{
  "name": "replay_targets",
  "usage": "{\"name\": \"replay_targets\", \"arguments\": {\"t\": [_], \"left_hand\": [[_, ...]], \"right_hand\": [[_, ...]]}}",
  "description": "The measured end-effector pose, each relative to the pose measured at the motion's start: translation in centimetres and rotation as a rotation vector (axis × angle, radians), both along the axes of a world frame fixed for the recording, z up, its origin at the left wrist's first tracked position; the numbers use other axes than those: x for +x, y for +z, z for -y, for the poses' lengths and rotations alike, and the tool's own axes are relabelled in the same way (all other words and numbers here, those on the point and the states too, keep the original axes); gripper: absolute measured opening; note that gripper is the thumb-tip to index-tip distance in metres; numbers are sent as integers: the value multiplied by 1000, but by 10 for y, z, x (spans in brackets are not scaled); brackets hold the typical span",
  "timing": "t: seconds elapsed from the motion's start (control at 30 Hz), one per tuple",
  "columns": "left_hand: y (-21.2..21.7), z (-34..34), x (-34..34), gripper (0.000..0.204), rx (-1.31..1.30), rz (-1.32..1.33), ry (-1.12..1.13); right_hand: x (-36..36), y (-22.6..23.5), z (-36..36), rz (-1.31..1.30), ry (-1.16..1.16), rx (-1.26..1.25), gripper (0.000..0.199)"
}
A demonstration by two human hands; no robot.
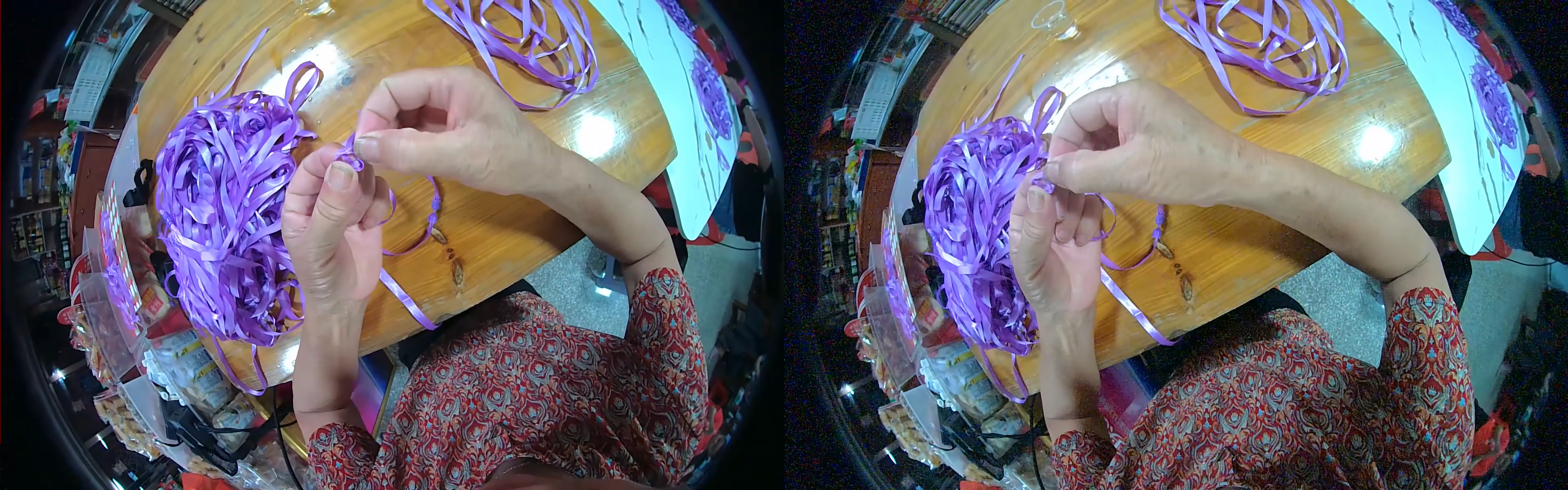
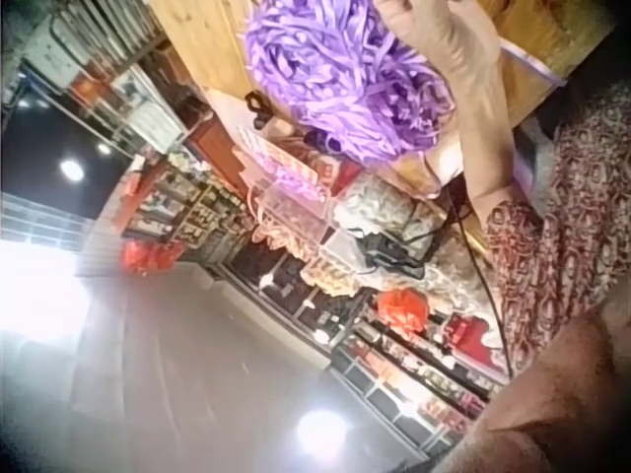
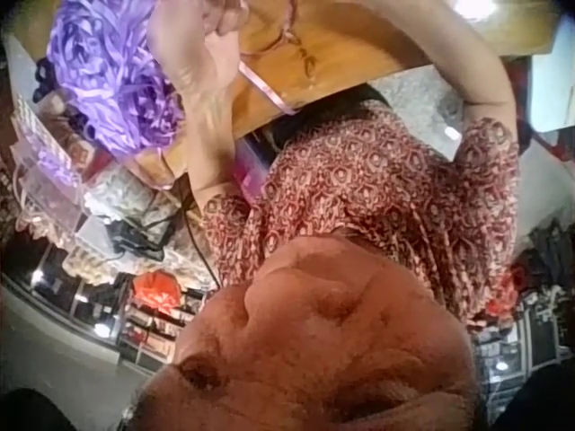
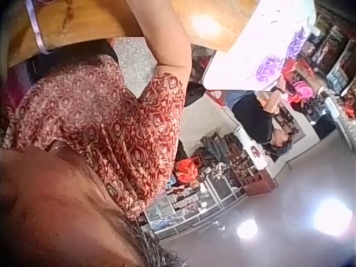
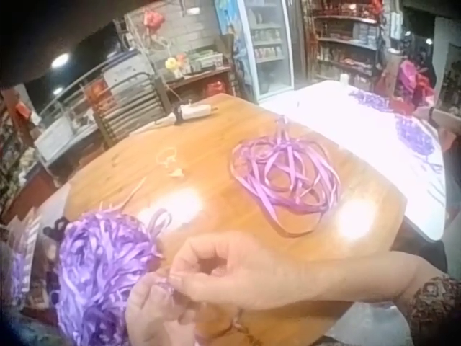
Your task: The person ties knots in purple ribbons by hand, working through them one at a time to form a decorative pattern.
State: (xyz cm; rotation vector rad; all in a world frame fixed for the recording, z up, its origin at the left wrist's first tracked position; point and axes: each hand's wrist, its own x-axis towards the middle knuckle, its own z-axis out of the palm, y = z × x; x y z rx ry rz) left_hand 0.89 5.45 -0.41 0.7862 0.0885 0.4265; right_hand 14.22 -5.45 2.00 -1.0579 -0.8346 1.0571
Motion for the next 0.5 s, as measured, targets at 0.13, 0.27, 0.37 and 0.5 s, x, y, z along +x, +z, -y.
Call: {"name": "replay_targets", "arguments": {"t": [0.13,0.27,0.37,0.5], "left_hand": [[4,2,-1,13,88,-71,95],[3,4,-1,24,139,-111,131],[0,2,-3,27,155,-105,127],[10,9,1,13,95,-173,170]], "right_hand": [[-3,-2,-3,683,-358,327,7],[-2,-4,-6,1049,-505,549,17],[-3,-5,-5,1027,-492,527,17],[-3,-5,-3,1008,-477,523,18]]}}
